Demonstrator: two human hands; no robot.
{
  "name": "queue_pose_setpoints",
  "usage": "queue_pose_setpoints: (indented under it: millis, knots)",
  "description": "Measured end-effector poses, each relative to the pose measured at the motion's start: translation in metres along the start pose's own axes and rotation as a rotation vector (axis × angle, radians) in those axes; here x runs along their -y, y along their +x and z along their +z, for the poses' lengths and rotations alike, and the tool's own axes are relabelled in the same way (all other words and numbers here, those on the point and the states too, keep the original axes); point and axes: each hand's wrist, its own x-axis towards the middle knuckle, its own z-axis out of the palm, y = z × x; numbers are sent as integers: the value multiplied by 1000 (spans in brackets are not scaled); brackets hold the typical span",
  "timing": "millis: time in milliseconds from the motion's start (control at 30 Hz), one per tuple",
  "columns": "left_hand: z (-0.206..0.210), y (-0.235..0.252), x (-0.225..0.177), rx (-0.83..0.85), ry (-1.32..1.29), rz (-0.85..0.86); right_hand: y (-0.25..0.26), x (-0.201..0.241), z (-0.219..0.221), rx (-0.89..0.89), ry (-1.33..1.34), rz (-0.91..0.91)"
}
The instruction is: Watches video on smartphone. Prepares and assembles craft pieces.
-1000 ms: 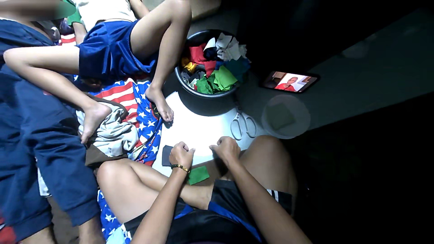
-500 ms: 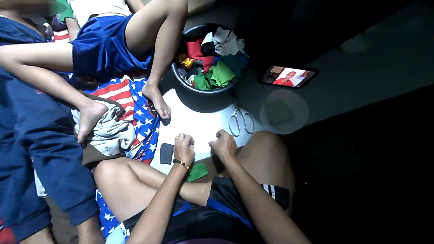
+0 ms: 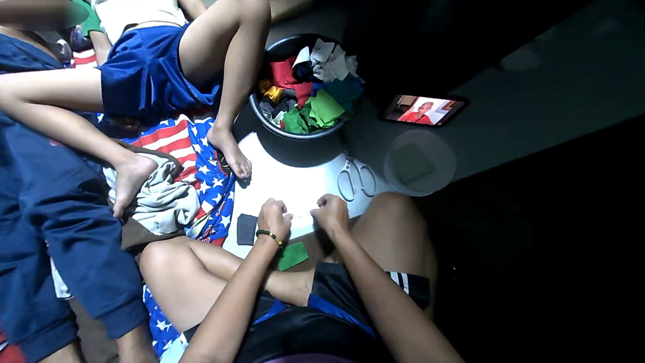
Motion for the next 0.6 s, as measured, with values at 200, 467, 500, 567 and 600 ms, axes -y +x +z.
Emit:
queue_pose_setpoints:
  millis: [200,467,500,567,600]
  knots:
    - [4,-9,-9,-154,-168,-262,-1,1,1,-26,-7,-22]
    - [1,-6,-14,-70,-139,-278,-1,0,0,-4,-5,-45]
    - [3,-7,-13,-104,-147,-245,-2,-1,0,-1,-2,-48]
    - [10,-10,-13,-197,-188,-178,-2,-1,0,0,2,-52]
    - [14,-12,-14,-240,-228,-155,-2,-1,0,2,2,-53]
